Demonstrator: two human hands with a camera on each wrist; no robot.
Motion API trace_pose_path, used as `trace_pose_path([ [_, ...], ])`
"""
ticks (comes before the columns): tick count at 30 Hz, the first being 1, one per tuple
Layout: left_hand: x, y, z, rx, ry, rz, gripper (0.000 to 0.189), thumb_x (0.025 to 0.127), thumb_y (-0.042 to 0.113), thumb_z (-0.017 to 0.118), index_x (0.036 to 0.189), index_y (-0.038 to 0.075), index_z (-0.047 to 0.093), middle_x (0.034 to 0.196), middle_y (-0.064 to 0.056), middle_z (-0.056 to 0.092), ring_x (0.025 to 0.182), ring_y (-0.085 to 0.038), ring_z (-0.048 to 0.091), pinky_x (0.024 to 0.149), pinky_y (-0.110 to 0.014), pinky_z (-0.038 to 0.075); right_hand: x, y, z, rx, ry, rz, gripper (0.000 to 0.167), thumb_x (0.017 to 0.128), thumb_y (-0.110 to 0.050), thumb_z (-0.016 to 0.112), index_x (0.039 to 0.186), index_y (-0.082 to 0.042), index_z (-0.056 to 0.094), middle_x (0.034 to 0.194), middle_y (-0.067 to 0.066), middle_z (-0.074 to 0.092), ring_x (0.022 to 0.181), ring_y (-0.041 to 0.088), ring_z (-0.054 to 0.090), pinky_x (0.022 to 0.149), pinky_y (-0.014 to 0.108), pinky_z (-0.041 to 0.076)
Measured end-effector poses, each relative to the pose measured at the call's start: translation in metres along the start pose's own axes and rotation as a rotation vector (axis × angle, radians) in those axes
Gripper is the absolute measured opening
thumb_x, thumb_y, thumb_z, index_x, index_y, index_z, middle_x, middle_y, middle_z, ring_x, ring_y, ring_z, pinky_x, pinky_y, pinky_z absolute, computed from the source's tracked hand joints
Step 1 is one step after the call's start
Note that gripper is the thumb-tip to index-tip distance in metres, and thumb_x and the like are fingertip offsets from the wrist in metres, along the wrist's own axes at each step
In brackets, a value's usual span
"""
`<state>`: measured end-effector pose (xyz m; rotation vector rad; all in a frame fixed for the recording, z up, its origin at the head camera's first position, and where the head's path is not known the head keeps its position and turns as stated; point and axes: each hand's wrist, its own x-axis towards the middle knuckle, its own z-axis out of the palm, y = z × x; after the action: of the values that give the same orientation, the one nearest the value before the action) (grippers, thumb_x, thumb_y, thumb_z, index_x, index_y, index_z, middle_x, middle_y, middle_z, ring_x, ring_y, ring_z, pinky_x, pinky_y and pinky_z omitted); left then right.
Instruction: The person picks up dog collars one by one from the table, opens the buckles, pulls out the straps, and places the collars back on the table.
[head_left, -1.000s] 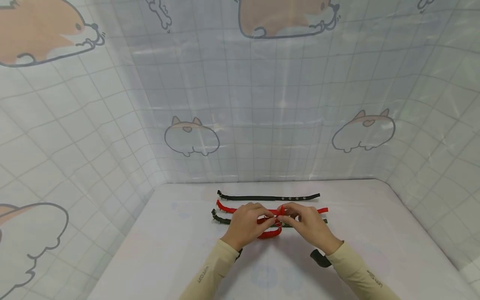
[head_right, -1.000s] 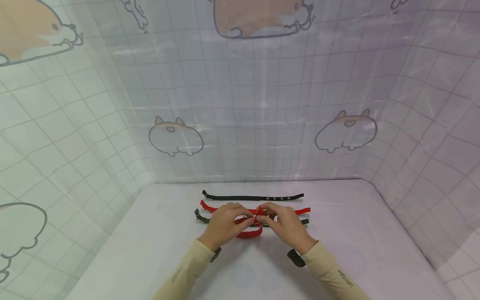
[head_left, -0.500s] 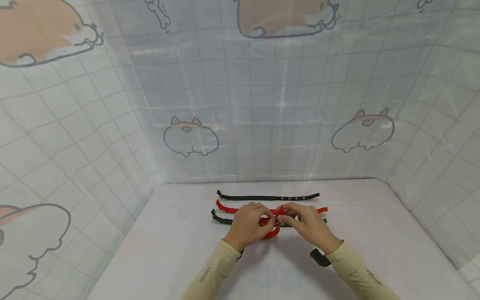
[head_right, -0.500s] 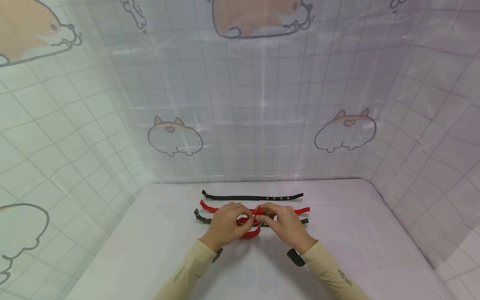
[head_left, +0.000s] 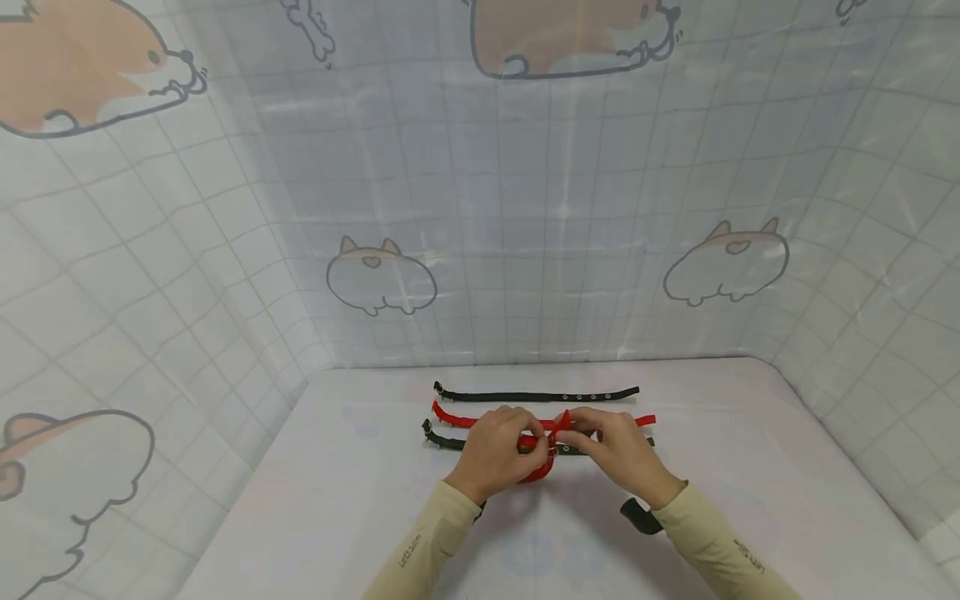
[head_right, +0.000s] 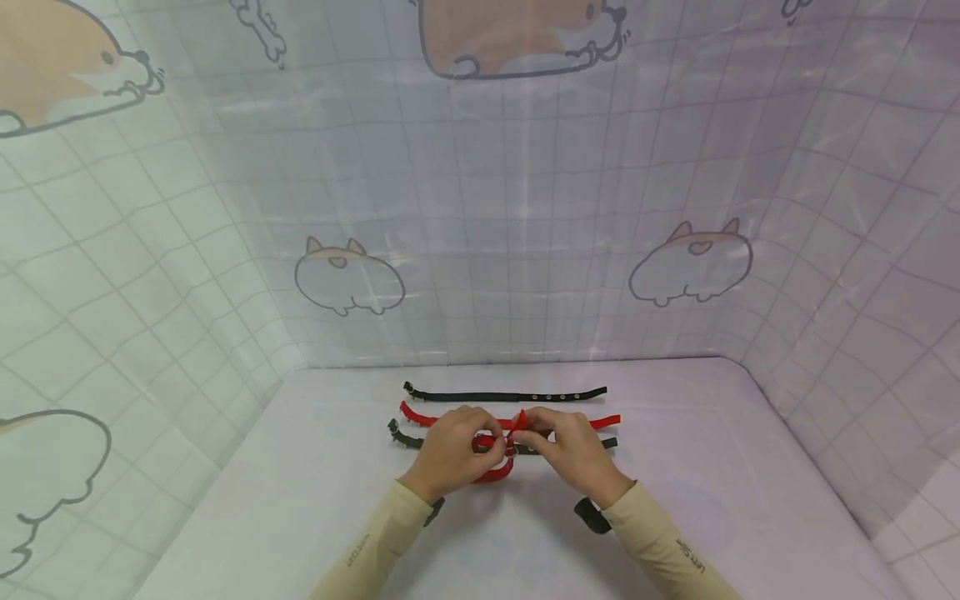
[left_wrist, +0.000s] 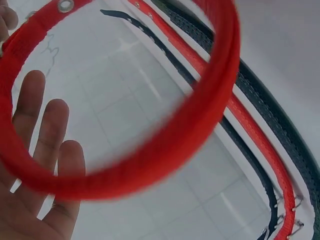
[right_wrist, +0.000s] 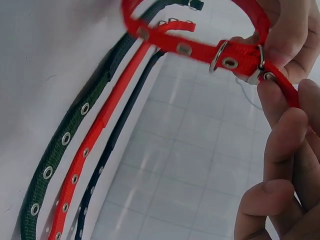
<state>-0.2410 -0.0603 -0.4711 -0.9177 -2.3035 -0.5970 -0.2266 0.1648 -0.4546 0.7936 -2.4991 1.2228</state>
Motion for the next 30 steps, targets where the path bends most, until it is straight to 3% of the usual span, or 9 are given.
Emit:
trace_pose_path([
  [5,-0.001,-0.001,0.001,0.03,-0.006,-0.016,0.008,0.088,0.022,0.07,0.095,0.019,0.07,0.085,0.01,0.07,0.072,-0.006,0.06,0.069,-0.024,0.052,0.0,0.0,0.0,0.002,0.003,-0.009,0.014,0.089,-0.029,0.079,0.102,-0.026,0.076,0.089,-0.021,0.071,0.073,0.005,0.061,0.061,0.026,0.052],
  [10,-0.003,0.001,0.0,0.131,-0.014,0.069,0.016,0.092,0.021,0.067,0.105,0.02,0.077,0.091,0.008,0.072,0.073,-0.009,0.063,0.067,-0.024,0.053,0.0,-0.001,0.001,0.001,0.013,-0.008,0.017,0.089,-0.028,0.079,0.104,-0.023,0.075,0.091,-0.018,0.073,0.074,0.004,0.063,0.062,0.026,0.053],
  [15,-0.005,0.005,-0.003,0.273,-0.004,0.169,0.018,0.093,0.023,0.064,0.103,0.022,0.079,0.091,0.006,0.071,0.078,-0.013,0.065,0.072,-0.029,0.055,-0.001,-0.002,0.002,-0.01,0.034,0.007,0.02,0.087,-0.027,0.08,0.105,-0.02,0.076,0.092,-0.015,0.074,0.078,0.002,0.067,0.064,0.025,0.055],
  [20,-0.007,0.008,-0.002,0.384,-0.04,0.212,0.021,0.095,0.033,0.06,0.102,0.025,0.079,0.092,0.007,0.071,0.082,-0.014,0.066,0.076,-0.032,0.054,-0.002,-0.002,0.003,-0.035,0.049,0.01,0.02,0.087,-0.027,0.08,0.106,-0.019,0.076,0.091,-0.014,0.074,0.078,0.003,0.067,0.063,0.025,0.055],
  [30,-0.008,0.013,-0.002,0.537,-0.062,0.298,0.029,0.093,0.05,0.07,0.098,0.022,0.078,0.092,0.006,0.072,0.082,-0.015,0.067,0.075,-0.031,0.053,-0.003,-0.003,0.005,-0.075,0.079,-0.019,0.021,0.086,-0.03,0.082,0.103,-0.02,0.076,0.088,-0.015,0.073,0.073,0.003,0.062,0.058,0.024,0.052],
])
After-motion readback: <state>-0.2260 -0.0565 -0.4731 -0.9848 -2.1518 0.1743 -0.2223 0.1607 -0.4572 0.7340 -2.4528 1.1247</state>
